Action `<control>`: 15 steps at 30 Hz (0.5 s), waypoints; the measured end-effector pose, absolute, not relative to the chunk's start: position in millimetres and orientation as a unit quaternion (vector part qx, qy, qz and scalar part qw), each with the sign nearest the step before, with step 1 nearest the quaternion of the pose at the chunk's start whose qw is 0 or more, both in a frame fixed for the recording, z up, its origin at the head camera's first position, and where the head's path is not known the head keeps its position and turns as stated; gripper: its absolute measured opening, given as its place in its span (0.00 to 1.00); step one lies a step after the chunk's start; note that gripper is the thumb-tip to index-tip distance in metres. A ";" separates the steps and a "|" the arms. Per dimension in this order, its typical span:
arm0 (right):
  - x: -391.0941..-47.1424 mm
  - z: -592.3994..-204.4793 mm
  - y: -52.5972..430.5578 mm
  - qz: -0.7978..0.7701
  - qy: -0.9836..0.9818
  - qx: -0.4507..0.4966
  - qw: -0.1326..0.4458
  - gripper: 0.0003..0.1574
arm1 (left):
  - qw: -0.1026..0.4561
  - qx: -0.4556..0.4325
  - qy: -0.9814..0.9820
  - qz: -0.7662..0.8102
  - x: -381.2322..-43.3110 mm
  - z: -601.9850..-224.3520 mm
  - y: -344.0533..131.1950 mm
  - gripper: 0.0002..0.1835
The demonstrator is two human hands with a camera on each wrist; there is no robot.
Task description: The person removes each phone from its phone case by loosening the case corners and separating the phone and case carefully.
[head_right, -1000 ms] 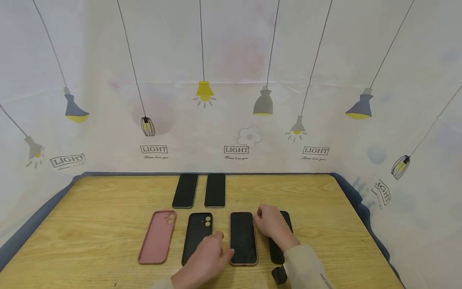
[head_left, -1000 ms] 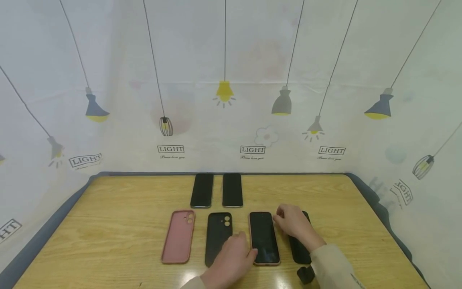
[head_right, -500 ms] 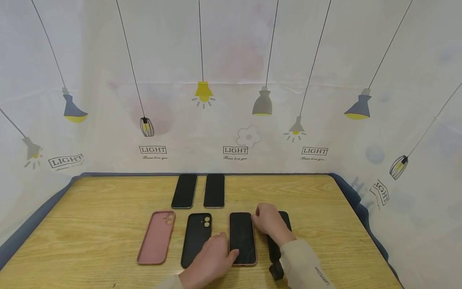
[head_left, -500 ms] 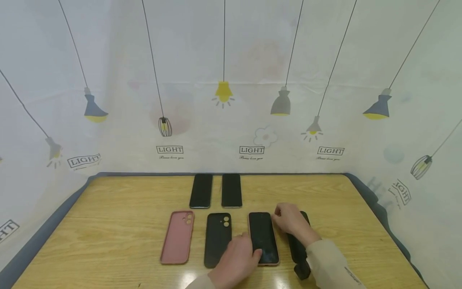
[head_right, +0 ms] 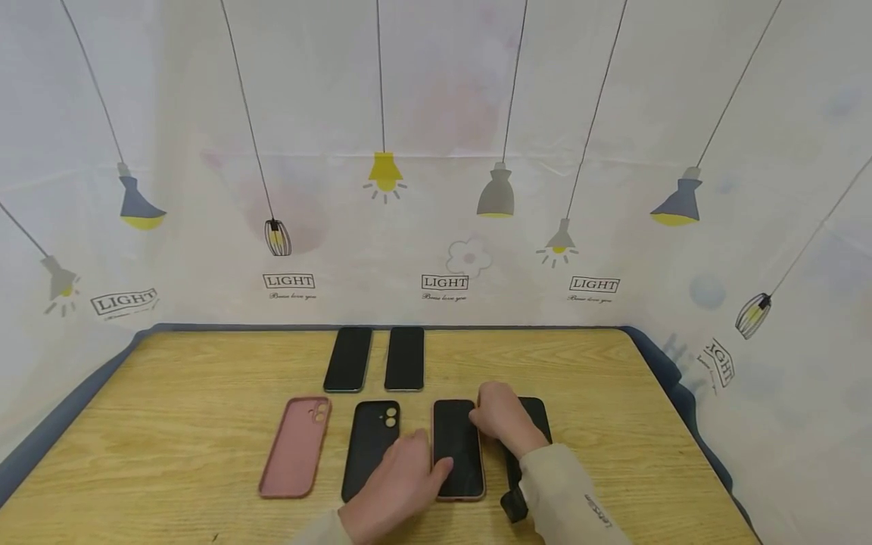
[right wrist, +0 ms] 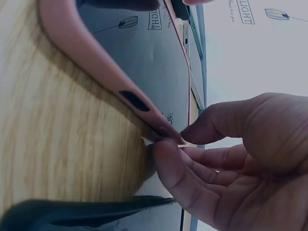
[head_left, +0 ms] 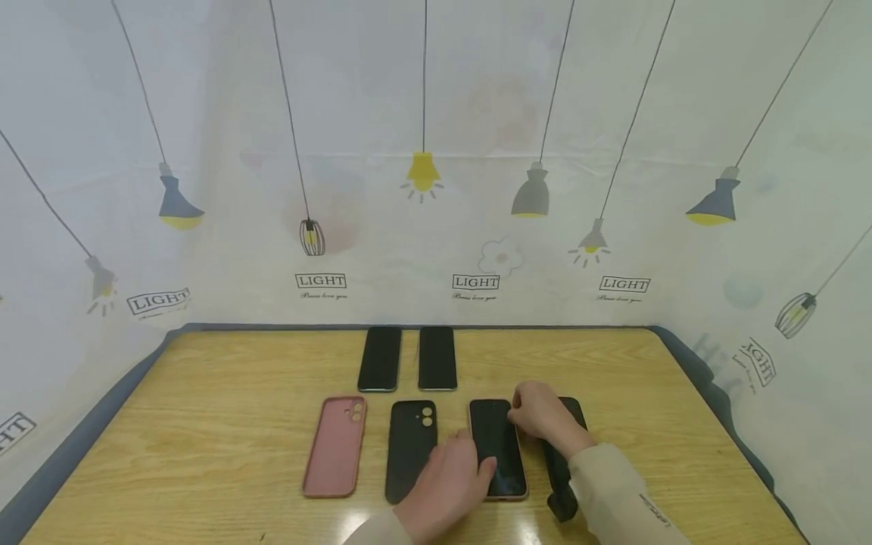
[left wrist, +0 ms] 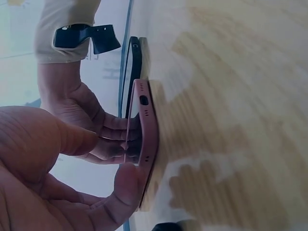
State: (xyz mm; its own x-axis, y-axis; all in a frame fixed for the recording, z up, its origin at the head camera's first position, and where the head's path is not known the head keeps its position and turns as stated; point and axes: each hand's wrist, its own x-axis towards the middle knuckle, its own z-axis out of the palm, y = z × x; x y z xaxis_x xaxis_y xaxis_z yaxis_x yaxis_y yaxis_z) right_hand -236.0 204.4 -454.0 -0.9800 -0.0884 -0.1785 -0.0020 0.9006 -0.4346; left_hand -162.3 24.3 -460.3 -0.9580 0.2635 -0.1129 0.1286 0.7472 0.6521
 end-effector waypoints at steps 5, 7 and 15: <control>-234.0 -449.3 199.8 -0.211 0.971 -0.026 0.106 0.05 | 0.101 0.107 0.928 0.342 -164.4 -455.1 23.5 0.26; -232.7 -447.6 197.8 -0.204 0.972 -0.025 0.110 0.07 | 0.101 0.108 0.927 0.344 -165.2 -453.1 23.1 0.27; -234.2 -449.5 192.9 -0.207 0.970 -0.019 0.125 0.17 | 0.089 0.105 0.927 0.349 -165.4 -440.6 20.9 0.28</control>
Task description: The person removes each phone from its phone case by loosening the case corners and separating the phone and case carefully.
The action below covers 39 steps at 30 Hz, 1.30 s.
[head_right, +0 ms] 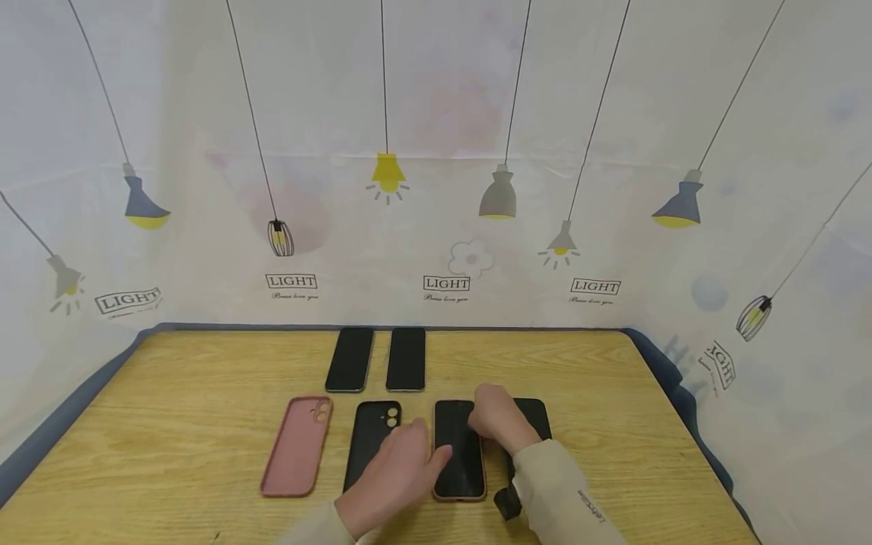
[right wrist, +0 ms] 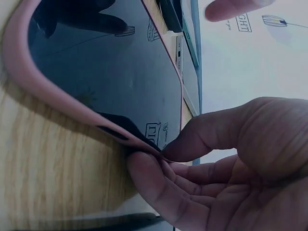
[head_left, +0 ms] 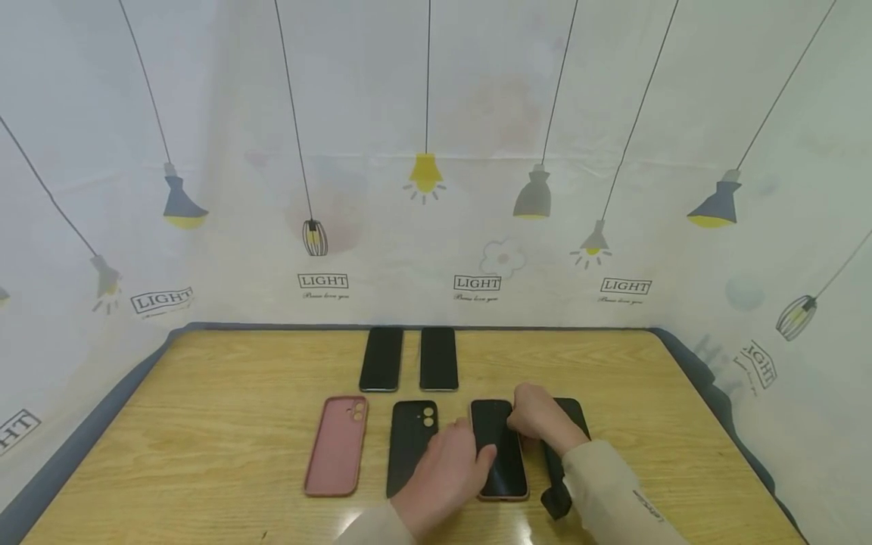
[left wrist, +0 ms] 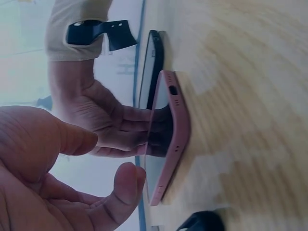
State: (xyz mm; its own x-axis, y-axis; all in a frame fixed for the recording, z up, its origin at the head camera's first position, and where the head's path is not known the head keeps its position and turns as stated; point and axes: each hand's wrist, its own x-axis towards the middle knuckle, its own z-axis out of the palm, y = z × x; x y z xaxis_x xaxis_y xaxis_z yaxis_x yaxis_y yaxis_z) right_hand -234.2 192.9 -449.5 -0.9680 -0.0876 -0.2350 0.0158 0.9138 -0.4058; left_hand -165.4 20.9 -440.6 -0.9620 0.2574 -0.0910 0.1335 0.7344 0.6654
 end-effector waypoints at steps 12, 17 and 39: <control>-235.7 -450.0 202.5 -0.279 0.947 0.031 0.154 0.12 | 0.035 0.128 0.919 0.372 -170.6 -419.0 -1.0 0.22; -231.4 -448.3 201.8 -0.335 0.933 0.027 0.130 0.19 | 0.039 0.111 0.908 0.401 -175.3 -418.1 -12.8 0.33; -213.9 -408.8 189.4 -0.566 0.822 -0.025 0.056 0.18 | 0.107 0.117 0.775 0.612 -182.7 -441.9 -45.9 0.24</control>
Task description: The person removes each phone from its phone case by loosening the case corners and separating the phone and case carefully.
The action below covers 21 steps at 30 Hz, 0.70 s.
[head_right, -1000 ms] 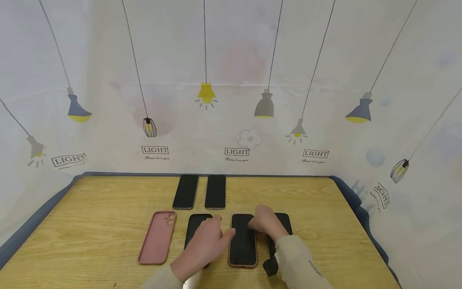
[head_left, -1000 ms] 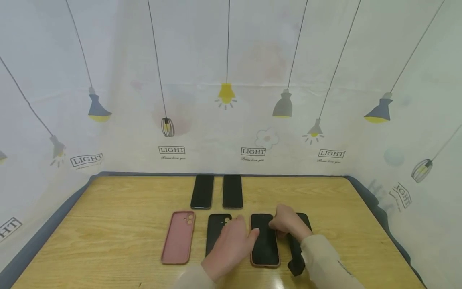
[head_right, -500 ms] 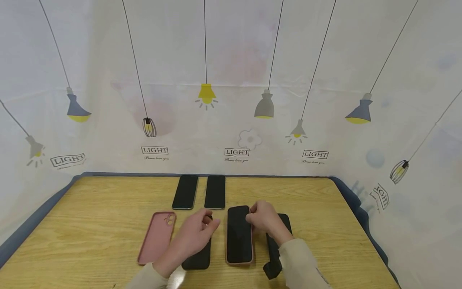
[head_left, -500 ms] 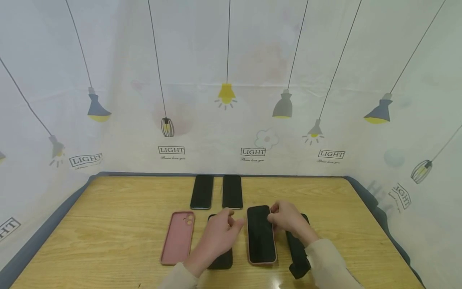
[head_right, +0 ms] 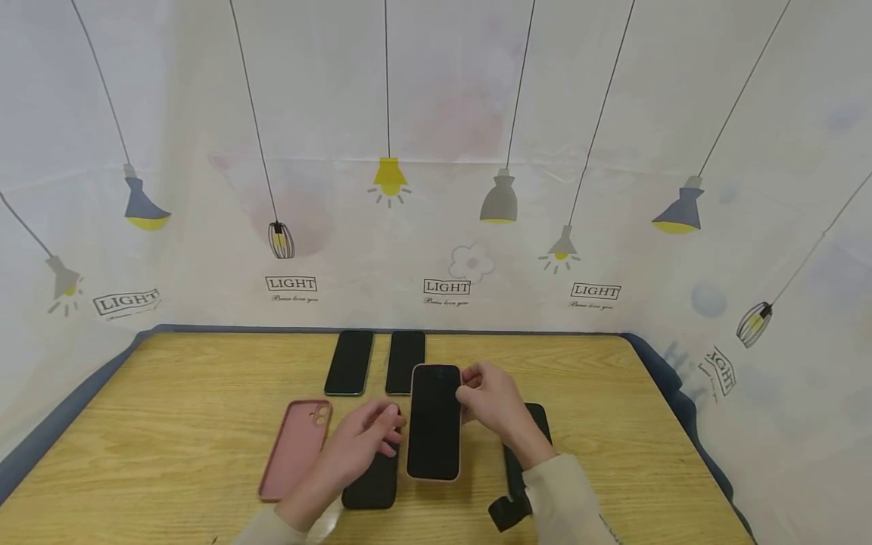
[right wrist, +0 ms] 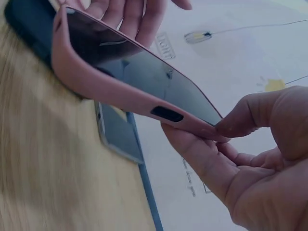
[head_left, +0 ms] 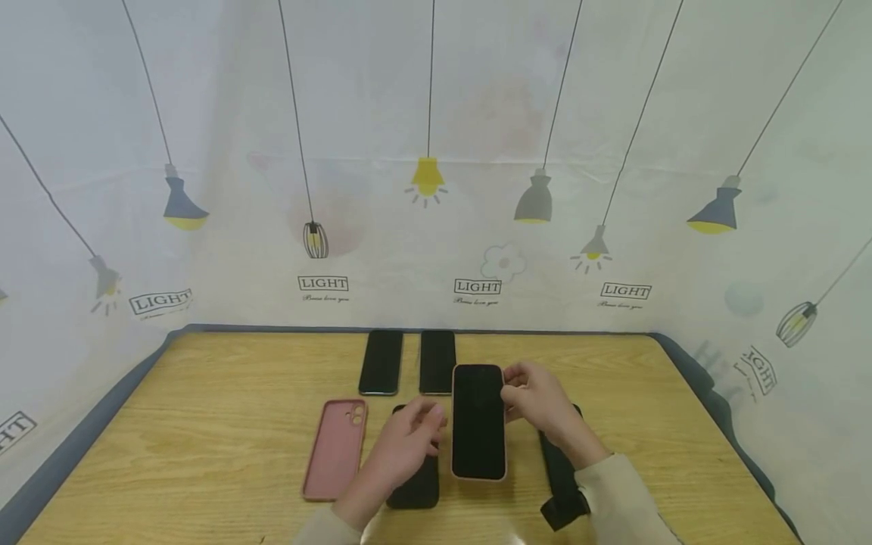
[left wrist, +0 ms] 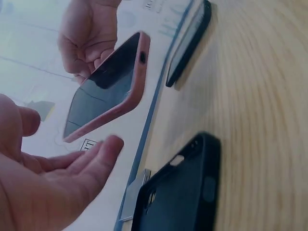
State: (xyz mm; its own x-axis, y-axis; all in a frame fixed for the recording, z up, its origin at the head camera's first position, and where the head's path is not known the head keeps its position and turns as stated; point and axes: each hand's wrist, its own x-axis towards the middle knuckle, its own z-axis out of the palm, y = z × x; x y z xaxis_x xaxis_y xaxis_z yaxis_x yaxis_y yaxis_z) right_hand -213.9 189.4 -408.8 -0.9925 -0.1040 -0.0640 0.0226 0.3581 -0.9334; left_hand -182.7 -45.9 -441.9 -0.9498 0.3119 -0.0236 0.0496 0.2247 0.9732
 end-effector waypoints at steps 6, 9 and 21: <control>-208.4 -398.1 183.8 -0.611 0.788 -0.041 0.062 0.19 | 0.159 0.106 0.692 0.696 -177.1 -441.6 -48.4 0.23; -206.8 -393.5 181.2 -0.635 0.767 -0.048 0.071 0.19 | 0.194 0.107 0.662 0.716 -173.4 -440.5 -51.6 0.25; -207.6 -386.9 173.7 -0.660 0.743 -0.072 0.088 0.20 | 0.245 0.154 0.577 0.764 -165.8 -439.5 -60.7 0.25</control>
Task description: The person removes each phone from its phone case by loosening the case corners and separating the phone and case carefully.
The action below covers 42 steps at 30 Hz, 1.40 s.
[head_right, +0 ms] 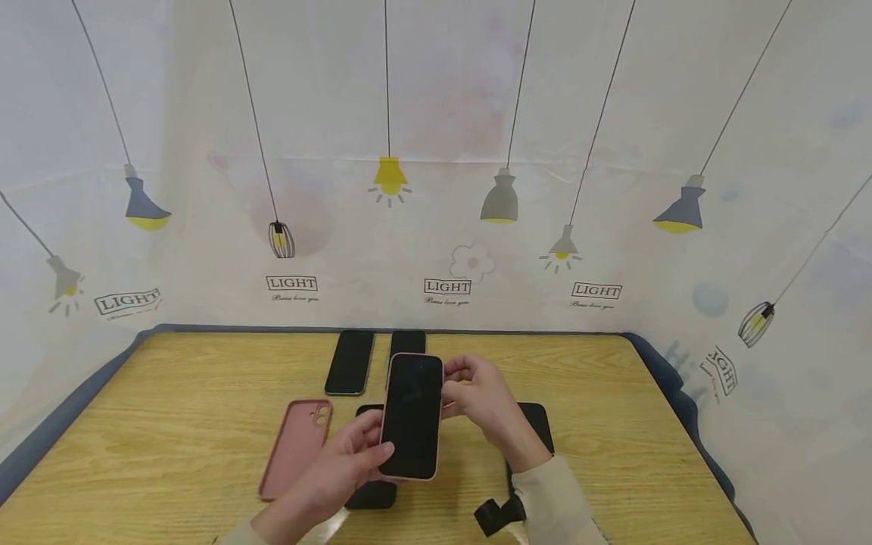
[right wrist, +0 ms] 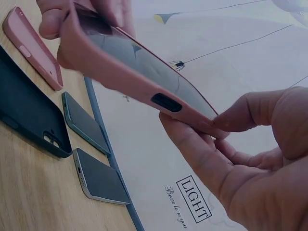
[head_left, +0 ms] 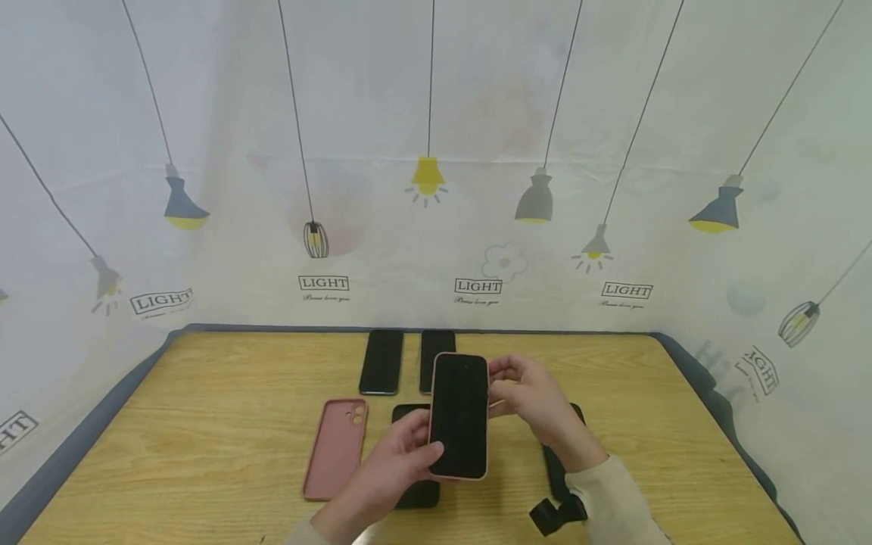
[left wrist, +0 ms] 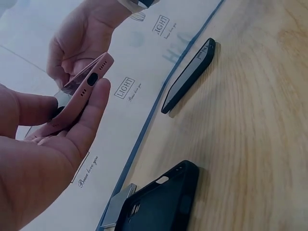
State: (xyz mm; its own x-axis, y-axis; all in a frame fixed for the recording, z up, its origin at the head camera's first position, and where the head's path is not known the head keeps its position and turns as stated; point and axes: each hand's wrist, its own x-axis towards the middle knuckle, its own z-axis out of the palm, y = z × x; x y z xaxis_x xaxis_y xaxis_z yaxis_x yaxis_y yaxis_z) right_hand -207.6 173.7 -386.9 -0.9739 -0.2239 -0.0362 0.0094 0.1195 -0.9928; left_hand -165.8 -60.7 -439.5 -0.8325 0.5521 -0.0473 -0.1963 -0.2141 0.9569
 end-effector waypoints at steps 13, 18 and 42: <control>-211.2 -395.7 175.7 -0.635 0.753 -0.148 0.084 0.22 | 0.248 0.136 0.566 0.775 -162.0 -438.9 -65.1 0.24; -211.9 -402.7 164.0 -0.626 0.769 -0.124 0.024 0.19 | 0.246 0.130 0.566 0.776 -162.0 -437.5 -64.7 0.23; -207.2 -428.3 129.5 -0.552 0.806 0.009 -0.213 0.24 | 0.193 0.154 0.608 0.755 -158.6 -443.2 -52.1 0.22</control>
